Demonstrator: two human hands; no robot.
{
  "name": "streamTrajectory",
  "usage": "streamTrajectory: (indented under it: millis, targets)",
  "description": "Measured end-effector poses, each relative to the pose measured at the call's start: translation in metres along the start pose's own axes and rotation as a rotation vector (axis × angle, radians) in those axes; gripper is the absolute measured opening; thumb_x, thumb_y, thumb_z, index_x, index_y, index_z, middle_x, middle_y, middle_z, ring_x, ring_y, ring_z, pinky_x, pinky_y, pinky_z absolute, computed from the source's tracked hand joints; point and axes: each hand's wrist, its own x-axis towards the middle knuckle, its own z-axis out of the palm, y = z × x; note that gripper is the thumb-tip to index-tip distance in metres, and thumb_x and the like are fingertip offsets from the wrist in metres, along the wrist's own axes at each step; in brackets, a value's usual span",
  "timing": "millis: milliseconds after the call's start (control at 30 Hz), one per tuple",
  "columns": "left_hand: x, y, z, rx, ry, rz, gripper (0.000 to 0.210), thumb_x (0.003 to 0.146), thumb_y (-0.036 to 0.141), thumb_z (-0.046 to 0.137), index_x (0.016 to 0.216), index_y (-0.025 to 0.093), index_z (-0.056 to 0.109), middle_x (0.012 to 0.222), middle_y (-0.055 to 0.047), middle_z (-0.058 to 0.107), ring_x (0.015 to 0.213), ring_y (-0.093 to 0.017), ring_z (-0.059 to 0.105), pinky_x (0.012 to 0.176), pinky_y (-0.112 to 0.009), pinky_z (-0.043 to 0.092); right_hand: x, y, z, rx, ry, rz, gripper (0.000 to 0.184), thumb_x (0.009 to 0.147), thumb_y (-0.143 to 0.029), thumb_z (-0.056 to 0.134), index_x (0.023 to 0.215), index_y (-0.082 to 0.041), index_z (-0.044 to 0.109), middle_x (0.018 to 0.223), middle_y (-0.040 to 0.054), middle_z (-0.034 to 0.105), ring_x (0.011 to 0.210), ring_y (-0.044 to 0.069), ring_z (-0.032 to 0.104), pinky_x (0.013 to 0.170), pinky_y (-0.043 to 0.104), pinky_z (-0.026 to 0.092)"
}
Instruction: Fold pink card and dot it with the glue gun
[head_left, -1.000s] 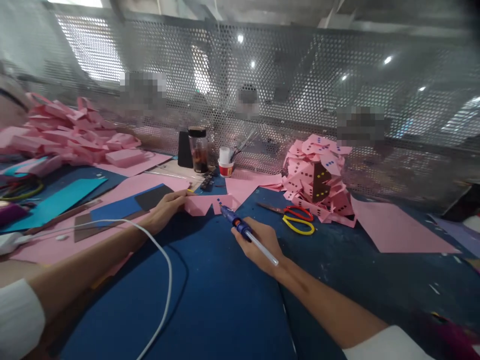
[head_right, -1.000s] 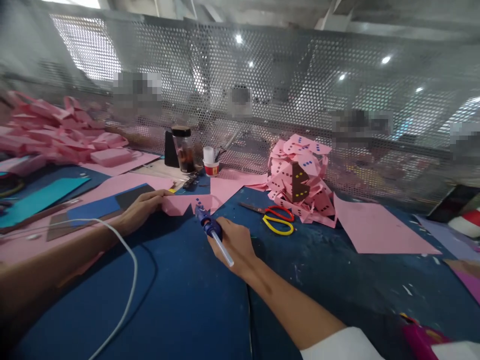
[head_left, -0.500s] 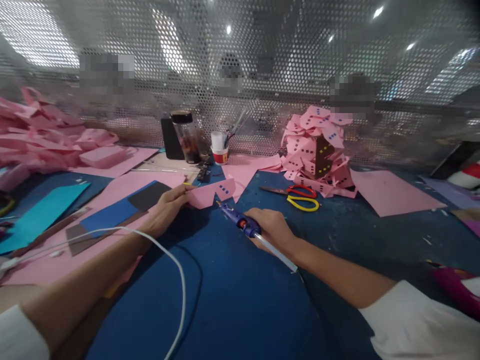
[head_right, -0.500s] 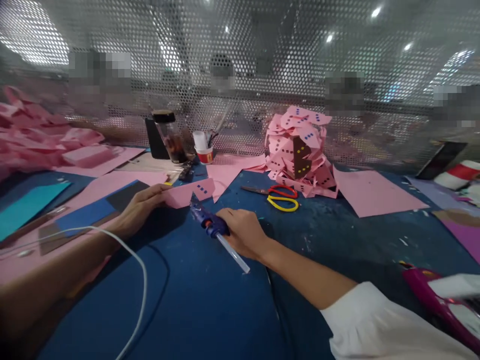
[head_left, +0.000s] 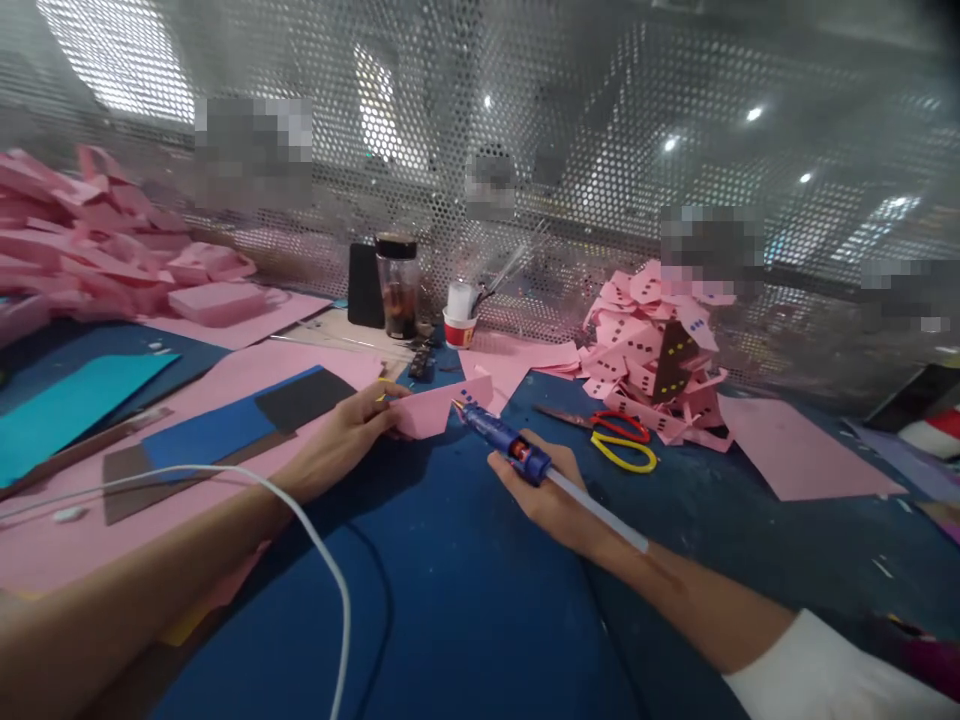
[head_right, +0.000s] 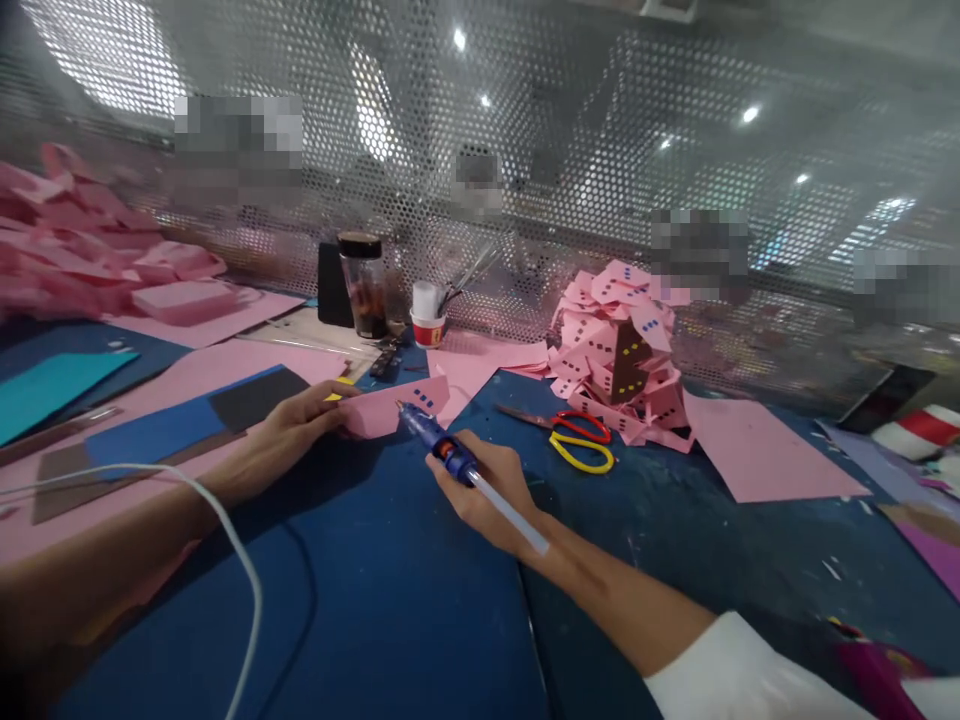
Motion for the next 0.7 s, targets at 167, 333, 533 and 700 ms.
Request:
streamTrajectory:
  millis: [167,333,533,700]
  targets:
    - [-0.002,0.003,0.0,0.042,0.014,0.019,0.036,0.087,0.051,0.063,0.108,0.021,0.061,0.081,-0.001,0.072,0.078,-0.021,0.067,0.075,-0.031,0.051,-0.003,0.009,0.004,-0.061,-0.075,-0.127,0.011,0.089,-0.031,0.063,0.085,-0.022,0.06,0.071,-0.0022,0.066,0.056,0.011,0.057,0.056,0.023,0.04]
    - [-0.007,0.011,0.005,0.057,0.014,0.021,0.041,0.084,0.056,0.065,0.106,0.021,0.061,0.08,-0.002,0.071,0.077,-0.022,0.067,0.071,-0.031,0.052,-0.004,0.014,0.005,-0.084,-0.119,-0.217,0.009,0.086,-0.023,0.064,0.095,-0.022,0.062,0.08,-0.0001,0.071,0.067,0.014,0.065,0.064,0.024,0.045]
    - [-0.013,0.022,0.013,0.069,-0.011,0.005,0.04,0.082,0.059,0.065,0.096,0.021,0.062,0.08,-0.002,0.07,0.076,-0.021,0.066,0.07,-0.031,0.052,-0.003,0.016,0.006,-0.124,-0.103,-0.237,0.012,0.085,-0.021,0.065,0.097,-0.022,0.062,0.083,0.0005,0.072,0.069,0.015,0.067,0.065,0.025,0.046]
    - [-0.011,0.019,0.012,0.053,-0.013,0.034,0.036,0.084,0.055,0.065,0.093,0.021,0.063,0.08,-0.002,0.069,0.076,-0.02,0.065,0.071,-0.03,0.051,-0.003,0.013,0.005,-0.148,-0.134,-0.238,0.012,0.084,-0.02,0.065,0.096,-0.022,0.063,0.084,0.0011,0.072,0.071,0.016,0.068,0.066,0.025,0.046]
